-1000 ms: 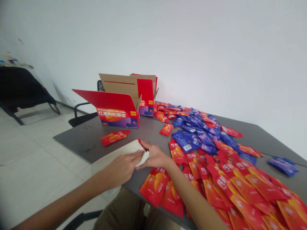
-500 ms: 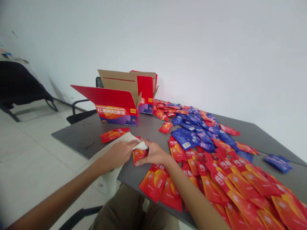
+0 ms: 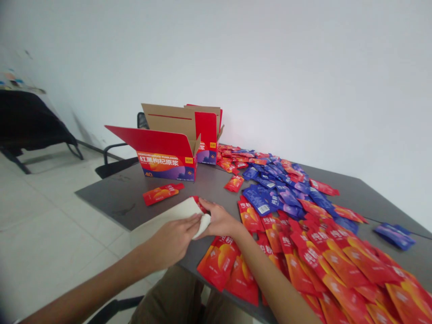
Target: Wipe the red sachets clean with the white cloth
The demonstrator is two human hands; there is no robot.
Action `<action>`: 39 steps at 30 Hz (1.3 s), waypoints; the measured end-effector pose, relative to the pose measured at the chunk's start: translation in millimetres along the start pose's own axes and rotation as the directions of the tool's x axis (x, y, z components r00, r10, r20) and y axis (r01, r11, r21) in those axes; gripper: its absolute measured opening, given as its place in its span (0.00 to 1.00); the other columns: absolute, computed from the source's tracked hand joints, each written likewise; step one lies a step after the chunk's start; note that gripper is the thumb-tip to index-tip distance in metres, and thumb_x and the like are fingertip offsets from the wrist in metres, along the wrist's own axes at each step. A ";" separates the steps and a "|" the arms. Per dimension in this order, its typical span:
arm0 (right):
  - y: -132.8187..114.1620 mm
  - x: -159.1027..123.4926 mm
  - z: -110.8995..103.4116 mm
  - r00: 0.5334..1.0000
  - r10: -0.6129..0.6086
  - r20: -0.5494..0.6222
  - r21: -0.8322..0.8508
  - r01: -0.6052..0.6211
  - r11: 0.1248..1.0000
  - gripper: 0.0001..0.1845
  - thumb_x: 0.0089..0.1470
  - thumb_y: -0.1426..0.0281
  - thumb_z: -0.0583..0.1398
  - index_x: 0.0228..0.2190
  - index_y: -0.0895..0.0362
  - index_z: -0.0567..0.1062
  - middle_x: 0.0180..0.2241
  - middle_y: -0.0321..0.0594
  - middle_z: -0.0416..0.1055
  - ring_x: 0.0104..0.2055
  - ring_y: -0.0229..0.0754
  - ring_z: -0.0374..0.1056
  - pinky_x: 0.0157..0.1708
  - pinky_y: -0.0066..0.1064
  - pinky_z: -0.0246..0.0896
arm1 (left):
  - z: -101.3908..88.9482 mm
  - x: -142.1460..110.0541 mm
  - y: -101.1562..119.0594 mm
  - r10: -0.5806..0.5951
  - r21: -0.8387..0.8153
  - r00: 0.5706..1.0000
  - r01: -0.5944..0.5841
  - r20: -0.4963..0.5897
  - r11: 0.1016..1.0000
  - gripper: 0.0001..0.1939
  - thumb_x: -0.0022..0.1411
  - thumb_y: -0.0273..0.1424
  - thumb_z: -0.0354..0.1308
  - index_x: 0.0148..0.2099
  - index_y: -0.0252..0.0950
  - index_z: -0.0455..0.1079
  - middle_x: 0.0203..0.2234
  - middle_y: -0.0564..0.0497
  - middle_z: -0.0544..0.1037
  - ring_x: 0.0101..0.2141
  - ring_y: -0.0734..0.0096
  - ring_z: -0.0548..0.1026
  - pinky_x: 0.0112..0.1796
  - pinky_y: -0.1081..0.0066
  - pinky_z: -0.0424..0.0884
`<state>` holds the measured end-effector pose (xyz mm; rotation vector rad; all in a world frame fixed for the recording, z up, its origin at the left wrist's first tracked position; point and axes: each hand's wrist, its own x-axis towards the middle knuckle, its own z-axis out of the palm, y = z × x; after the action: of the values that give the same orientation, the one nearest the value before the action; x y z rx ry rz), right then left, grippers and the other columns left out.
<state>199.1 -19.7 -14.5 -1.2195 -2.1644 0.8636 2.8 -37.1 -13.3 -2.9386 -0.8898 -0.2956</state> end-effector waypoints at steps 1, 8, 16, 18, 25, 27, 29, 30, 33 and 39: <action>0.6 0.0 0.2 1.000 -0.001 -0.001 -0.007 0.001 1.000 0.61 0.26 0.58 0.74 0.61 0.58 0.58 0.62 0.51 0.59 0.62 0.55 0.59 0.62 0.45 0.51 | -0.6 -0.4 0.7 0.012 -0.008 1.000 -0.012 0.005 1.000 0.28 0.59 0.19 0.46 0.62 0.26 0.56 0.58 0.35 0.67 0.58 0.58 0.66 0.55 0.62 0.65; 4.5 0.1 1.4 1.000 0.007 -0.028 0.004 -0.007 1.000 0.59 0.28 0.56 0.73 0.61 0.56 0.60 0.60 0.48 0.62 0.61 0.55 0.59 0.63 0.46 0.49 | -6.0 4.7 -4.2 -0.150 -0.006 0.989 0.150 -0.003 0.989 0.24 0.60 0.20 0.46 0.59 0.28 0.61 0.55 0.36 0.70 0.53 0.56 0.71 0.51 0.59 0.69; 0.9 -1.6 0.5 1.000 0.004 -0.027 0.003 -0.004 1.000 0.56 0.29 0.56 0.73 0.60 0.54 0.61 0.61 0.46 0.60 0.62 0.54 0.57 0.64 0.46 0.46 | -5.6 6.6 -8.4 -0.222 -0.010 0.975 0.222 -0.002 0.975 0.24 0.60 0.19 0.44 0.58 0.30 0.63 0.52 0.38 0.73 0.48 0.57 0.75 0.49 0.59 0.70; 2.2 -1.3 0.8 1.000 0.015 -0.025 0.009 -0.015 1.000 0.58 0.28 0.56 0.73 0.60 0.55 0.60 0.61 0.48 0.60 0.62 0.55 0.57 0.63 0.46 0.46 | -4.5 6.9 -5.2 -0.170 -0.007 0.985 0.170 -0.001 0.985 0.24 0.59 0.19 0.45 0.58 0.28 0.62 0.53 0.36 0.72 0.52 0.56 0.72 0.51 0.59 0.68; 1.3 -1.4 0.3 0.999 0.050 -0.014 -0.036 -0.051 0.998 0.62 0.26 0.54 0.73 0.61 0.58 0.58 0.62 0.52 0.59 0.63 0.57 0.57 0.63 0.48 0.48 | -5.9 -5.7 7.6 -0.200 -0.065 0.979 0.197 -0.042 0.978 0.26 0.58 0.18 0.45 0.60 0.29 0.61 0.56 0.38 0.70 0.55 0.59 0.70 0.52 0.62 0.68; -0.6 -3.1 -1.2 0.996 0.088 0.005 -0.045 -0.087 0.995 0.62 0.28 0.53 0.72 0.62 0.57 0.56 0.63 0.52 0.55 0.65 0.57 0.53 0.64 0.49 0.44 | -5.9 -16.4 6.1 -0.338 -0.098 0.939 0.332 -0.060 0.938 0.26 0.59 0.18 0.44 0.59 0.30 0.62 0.54 0.39 0.72 0.51 0.59 0.74 0.49 0.61 0.71; -2.1 -4.3 -3.7 0.992 0.119 0.044 -0.051 -0.117 0.992 0.63 0.29 0.52 0.72 0.63 0.57 0.54 0.65 0.52 0.50 0.67 0.56 0.48 0.65 0.49 0.40 | -1.9 -31.6 7.9 -0.409 -0.164 0.909 0.393 -0.077 0.905 0.25 0.60 0.19 0.44 0.59 0.33 0.63 0.52 0.41 0.75 0.48 0.61 0.76 0.48 0.62 0.72; -3.1 -4.6 -5.5 0.989 0.135 0.067 -0.051 -0.131 0.990 0.63 0.29 0.52 0.72 0.63 0.57 0.53 0.66 0.52 0.47 0.68 0.56 0.46 0.66 0.48 0.38 | 1.3 -40.0 10.2 -0.408 -0.199 0.908 0.384 -0.096 0.902 0.25 0.60 0.20 0.45 0.59 0.34 0.63 0.53 0.42 0.73 0.50 0.62 0.74 0.50 0.63 0.71; -9.9 -5.3 -11.7 0.975 0.188 0.120 -0.050 -0.183 0.982 0.63 0.31 0.53 0.71 0.63 0.57 0.52 0.67 0.51 0.43 0.69 0.55 0.40 0.67 0.48 0.34 | 11.1 -61.0 16.9 -0.452 -0.243 0.877 0.409 -0.163 0.880 0.26 0.60 0.20 0.45 0.60 0.34 0.63 0.55 0.44 0.72 0.53 0.64 0.72 0.53 0.63 0.68; -39.5 -6.9 -3.4 0.970 0.240 -0.024 -0.174 -0.241 0.955 0.54 0.45 0.52 0.65 0.64 0.62 0.49 0.65 0.54 0.51 0.67 0.55 0.48 0.64 0.46 0.45 | 12.6 -68.8 15.8 -0.580 -0.272 0.790 0.524 -0.197 0.807 0.23 0.62 0.21 0.45 0.57 0.37 0.66 0.51 0.44 0.75 0.49 0.62 0.75 0.49 0.63 0.71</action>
<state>182.9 -40.3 15.8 -1.5968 -2.1563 0.7775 -42.4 -86.3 -39.3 -2.6156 -1.7536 -0.8423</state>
